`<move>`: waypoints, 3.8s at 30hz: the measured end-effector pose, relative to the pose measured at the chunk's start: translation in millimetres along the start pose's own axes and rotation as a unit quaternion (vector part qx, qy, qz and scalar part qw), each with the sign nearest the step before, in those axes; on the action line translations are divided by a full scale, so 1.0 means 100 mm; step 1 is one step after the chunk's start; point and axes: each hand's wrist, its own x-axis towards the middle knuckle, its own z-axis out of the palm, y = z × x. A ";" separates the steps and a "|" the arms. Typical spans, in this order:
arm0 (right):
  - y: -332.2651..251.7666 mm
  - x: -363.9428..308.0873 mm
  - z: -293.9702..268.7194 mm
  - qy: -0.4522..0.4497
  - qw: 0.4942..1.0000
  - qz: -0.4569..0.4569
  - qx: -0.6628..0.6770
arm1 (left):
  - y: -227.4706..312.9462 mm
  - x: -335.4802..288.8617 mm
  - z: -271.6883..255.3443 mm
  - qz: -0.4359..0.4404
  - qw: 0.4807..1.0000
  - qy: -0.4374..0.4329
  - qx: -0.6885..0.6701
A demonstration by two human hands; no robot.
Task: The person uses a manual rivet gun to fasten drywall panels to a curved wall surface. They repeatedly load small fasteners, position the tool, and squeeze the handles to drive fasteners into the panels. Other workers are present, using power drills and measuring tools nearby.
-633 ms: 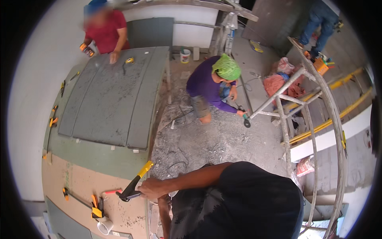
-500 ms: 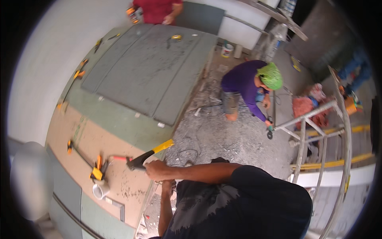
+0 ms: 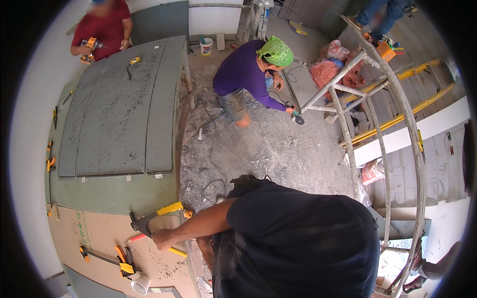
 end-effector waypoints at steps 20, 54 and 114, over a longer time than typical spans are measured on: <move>1.03 -2.75 -1.52 0.308 0.797 0.113 0.507 | 0.91 0.48 1.11 -0.051 0.988 -0.145 0.021; 3.22 -5.26 -2.49 0.486 0.696 0.175 0.498 | 2.03 2.01 4.85 -0.100 0.863 -0.403 -0.289; 4.12 -5.74 -2.46 0.258 0.882 0.056 0.390 | 1.35 2.43 5.25 0.083 0.990 -0.113 0.029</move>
